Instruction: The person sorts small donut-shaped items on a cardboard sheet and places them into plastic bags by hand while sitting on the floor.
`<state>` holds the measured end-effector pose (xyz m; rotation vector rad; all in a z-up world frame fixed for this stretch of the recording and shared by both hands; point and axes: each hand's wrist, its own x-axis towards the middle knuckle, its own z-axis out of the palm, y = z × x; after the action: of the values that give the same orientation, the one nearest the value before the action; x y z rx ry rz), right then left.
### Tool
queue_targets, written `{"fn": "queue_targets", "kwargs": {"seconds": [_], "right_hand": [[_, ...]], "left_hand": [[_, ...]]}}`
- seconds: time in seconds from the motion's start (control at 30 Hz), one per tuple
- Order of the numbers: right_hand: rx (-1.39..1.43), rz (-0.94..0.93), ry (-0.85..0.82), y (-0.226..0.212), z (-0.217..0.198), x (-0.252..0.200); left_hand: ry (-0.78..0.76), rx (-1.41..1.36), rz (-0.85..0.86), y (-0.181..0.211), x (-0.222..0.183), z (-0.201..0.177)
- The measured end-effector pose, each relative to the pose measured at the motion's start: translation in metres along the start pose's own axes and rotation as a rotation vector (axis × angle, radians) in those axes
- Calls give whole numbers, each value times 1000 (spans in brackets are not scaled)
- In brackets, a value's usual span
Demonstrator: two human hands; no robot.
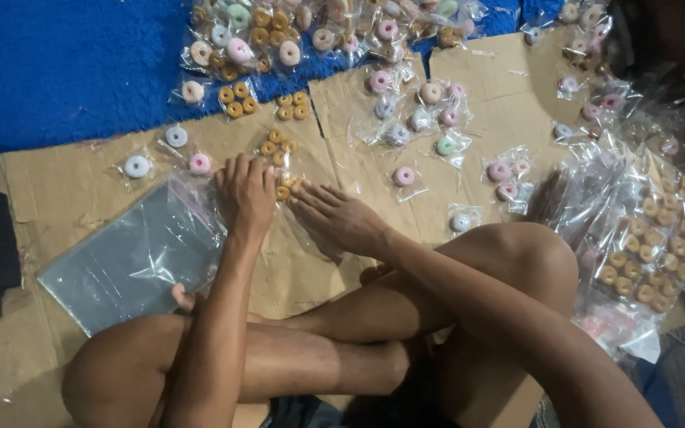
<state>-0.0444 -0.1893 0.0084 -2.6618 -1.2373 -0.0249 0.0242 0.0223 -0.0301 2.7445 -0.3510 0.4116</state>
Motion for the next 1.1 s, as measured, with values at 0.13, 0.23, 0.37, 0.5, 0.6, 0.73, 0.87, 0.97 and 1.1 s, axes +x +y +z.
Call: {"fn": "queue_targets", "kwargs": {"seconds": [0.13, 0.23, 0.37, 0.5, 0.6, 0.73, 0.87, 0.97, 1.1], "right_hand": [[-2, -6, 33, 3, -10, 3], [-54, 88, -125, 6, 0, 5], [17, 197, -235, 11, 0, 4], [137, 253, -190, 5, -11, 15], [-54, 204, -55, 4, -1, 14], [-176, 214, 195, 18, 48, 28], [-136, 210, 338, 23, 56, 44], [-115, 233, 318, 26, 59, 53], [-144, 226, 380, 40, 54, 58]], "left_hand": [[-27, -99, 23, 10, 4, -14], [-152, -194, 33, 11, 0, -11], [-167, -283, -23, 19, 2, -10], [-120, -210, -217, 9, -6, 9], [-233, -144, -171, 18, -13, 5], [-359, -243, -230, 19, -8, -3], [-383, -223, -224, 20, -8, -6], [-375, -179, -201, 19, -9, -2], [-404, -177, -212, 21, -9, -2]]}}
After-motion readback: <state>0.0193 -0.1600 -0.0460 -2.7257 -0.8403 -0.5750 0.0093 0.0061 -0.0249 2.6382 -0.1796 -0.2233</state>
